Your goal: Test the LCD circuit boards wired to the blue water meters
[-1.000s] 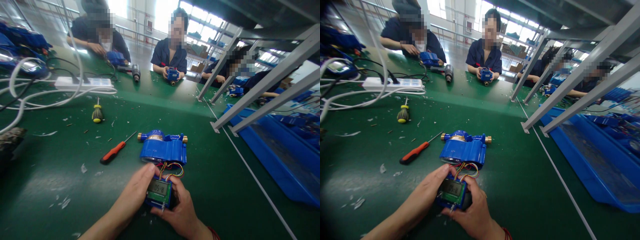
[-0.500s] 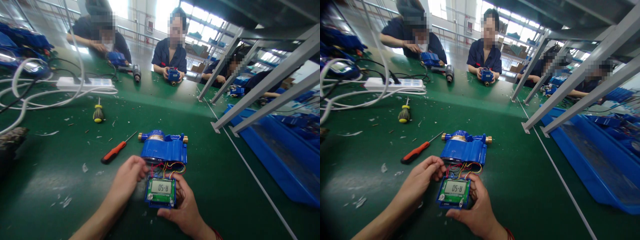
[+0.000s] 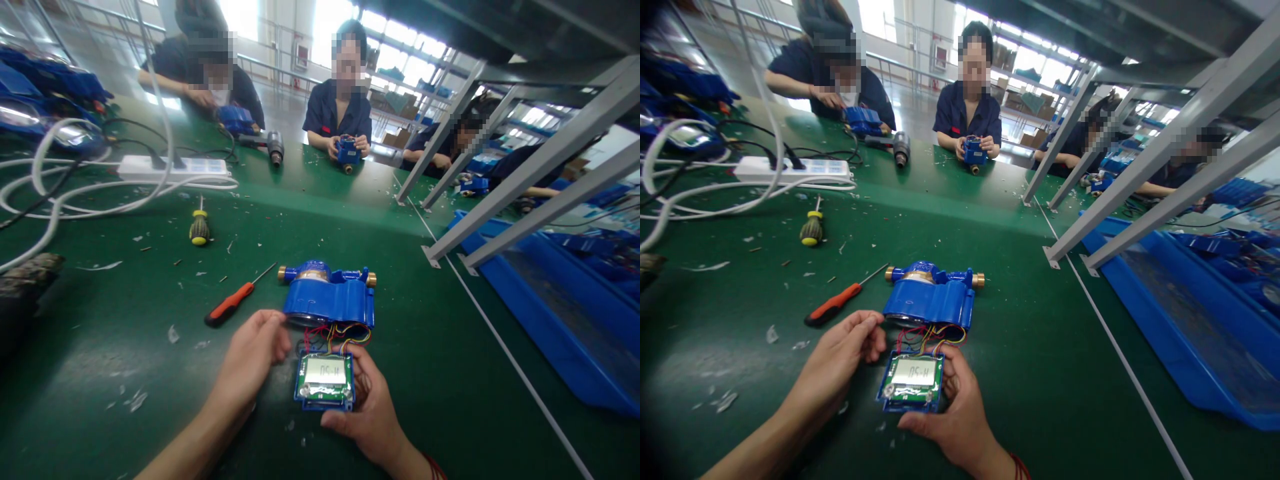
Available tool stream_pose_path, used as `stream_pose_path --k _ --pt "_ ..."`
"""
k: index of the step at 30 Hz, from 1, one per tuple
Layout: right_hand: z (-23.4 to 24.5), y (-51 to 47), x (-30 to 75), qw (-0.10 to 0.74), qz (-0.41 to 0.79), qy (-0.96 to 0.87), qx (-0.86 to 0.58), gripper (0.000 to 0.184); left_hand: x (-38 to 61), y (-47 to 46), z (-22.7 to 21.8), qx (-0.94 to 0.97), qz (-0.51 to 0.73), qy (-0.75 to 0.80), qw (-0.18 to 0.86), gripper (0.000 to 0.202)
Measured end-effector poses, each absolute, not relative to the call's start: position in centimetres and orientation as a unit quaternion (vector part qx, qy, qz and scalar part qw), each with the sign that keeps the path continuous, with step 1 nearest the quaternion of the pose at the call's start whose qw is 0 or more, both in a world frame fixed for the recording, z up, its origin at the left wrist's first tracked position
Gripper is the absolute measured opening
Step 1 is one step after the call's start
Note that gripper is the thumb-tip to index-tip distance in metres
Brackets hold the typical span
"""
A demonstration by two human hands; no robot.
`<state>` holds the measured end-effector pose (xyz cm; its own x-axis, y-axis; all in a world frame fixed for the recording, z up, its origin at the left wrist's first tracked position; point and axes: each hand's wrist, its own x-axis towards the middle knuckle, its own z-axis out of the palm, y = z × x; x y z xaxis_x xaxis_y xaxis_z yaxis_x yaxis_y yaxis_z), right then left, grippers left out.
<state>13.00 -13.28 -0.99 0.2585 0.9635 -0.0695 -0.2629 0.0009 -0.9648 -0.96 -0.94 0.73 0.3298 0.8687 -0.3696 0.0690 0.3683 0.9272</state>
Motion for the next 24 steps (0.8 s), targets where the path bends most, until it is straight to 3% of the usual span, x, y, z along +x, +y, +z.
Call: stream_pose_path --k 8,13,19,24 --pt "-1.0 -13.1 13.1 0.62 0.514 -0.342 -0.485 0.072 -0.6 -1.0 1.0 0.487 0.293 0.473 0.673 0.023" --pt "-0.9 -13.3 13.2 0.62 0.49 -0.37 -0.489 0.069 -1.3 -1.4 2.1 0.615 0.229 0.416 0.63 0.041" --pt "-1.7 -14.0 13.8 0.563 0.406 -0.434 -0.574 0.07 -2.9 -1.2 5.2 0.797 0.098 0.207 0.559 0.011" --pt "-1.6 -13.8 14.0 0.51 0.328 -0.489 -0.627 0.071 -3.3 -1.1 5.1 0.863 0.035 0.158 0.478 0.02"
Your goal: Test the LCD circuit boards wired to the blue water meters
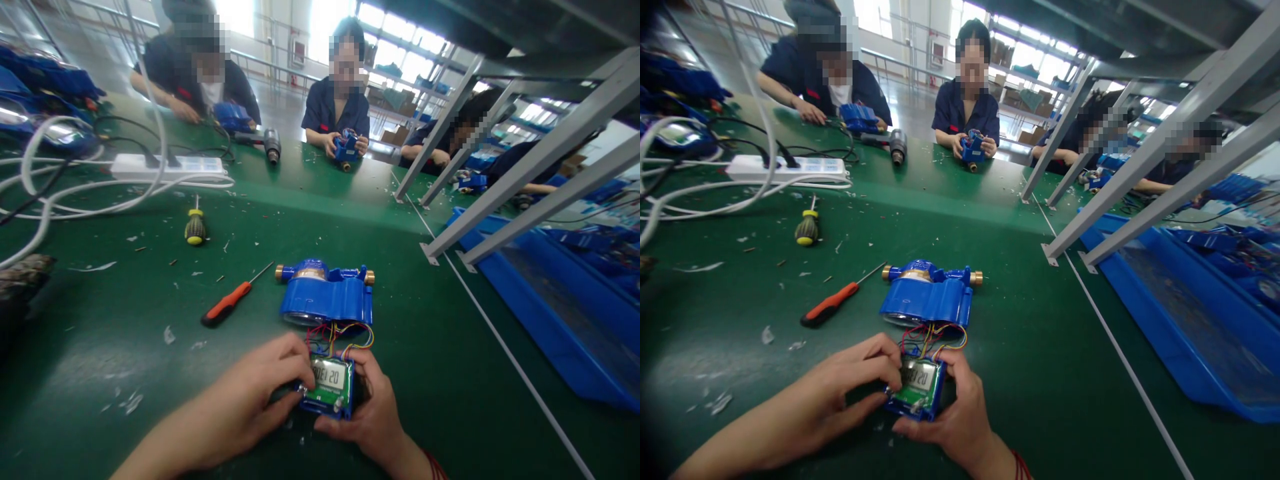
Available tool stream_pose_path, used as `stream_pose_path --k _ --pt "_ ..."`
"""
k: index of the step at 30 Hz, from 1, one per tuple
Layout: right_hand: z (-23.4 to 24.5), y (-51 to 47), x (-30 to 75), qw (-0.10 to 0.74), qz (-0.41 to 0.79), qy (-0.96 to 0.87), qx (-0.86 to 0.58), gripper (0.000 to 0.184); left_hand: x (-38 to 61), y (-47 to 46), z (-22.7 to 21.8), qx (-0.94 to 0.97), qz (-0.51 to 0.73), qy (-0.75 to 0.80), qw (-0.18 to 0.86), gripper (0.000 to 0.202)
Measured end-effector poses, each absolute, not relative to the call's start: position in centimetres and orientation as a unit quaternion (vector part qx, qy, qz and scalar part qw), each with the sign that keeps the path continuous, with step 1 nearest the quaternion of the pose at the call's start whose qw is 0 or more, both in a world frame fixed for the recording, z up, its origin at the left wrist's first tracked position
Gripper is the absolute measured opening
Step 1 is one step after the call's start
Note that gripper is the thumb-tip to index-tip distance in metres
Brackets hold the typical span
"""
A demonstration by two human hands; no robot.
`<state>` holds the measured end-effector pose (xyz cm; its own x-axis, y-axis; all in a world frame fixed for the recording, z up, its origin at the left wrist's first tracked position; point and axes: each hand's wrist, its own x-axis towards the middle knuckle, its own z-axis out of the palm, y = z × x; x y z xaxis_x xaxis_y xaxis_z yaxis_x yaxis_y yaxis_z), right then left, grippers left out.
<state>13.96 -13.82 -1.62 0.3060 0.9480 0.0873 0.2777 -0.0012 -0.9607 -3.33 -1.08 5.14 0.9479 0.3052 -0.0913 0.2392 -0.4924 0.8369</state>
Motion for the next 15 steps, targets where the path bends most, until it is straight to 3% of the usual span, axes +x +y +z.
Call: stream_pose_path --k 5,9,13,14,15 --pt "-0.6 -13.5 13.7 0.46 0.236 -0.543 -0.662 0.068 -2.9 -1.9 3.0 0.929 0.037 0.168 0.327 0.013" --pt "-0.7 -13.4 13.2 0.438 0.126 -0.589 -0.668 0.065 -2.6 -2.3 2.6 0.964 0.032 0.173 0.199 0.02" --pt "-1.7 -13.4 12.9 0.46 0.014 -0.597 -0.657 0.07 -2.7 -2.7 1.6 0.974 0.048 0.155 0.159 0.025" --pt "-1.8 -13.4 13.0 0.449 0.027 -0.582 -0.677 0.067 -2.7 -2.9 1.1 0.975 0.064 0.148 0.152 0.026" --pt "-1.8 -13.4 13.2 0.408 0.101 -0.586 -0.693 0.051 -2.7 -3.0 0.7 0.97 0.107 0.178 0.127 0.028"
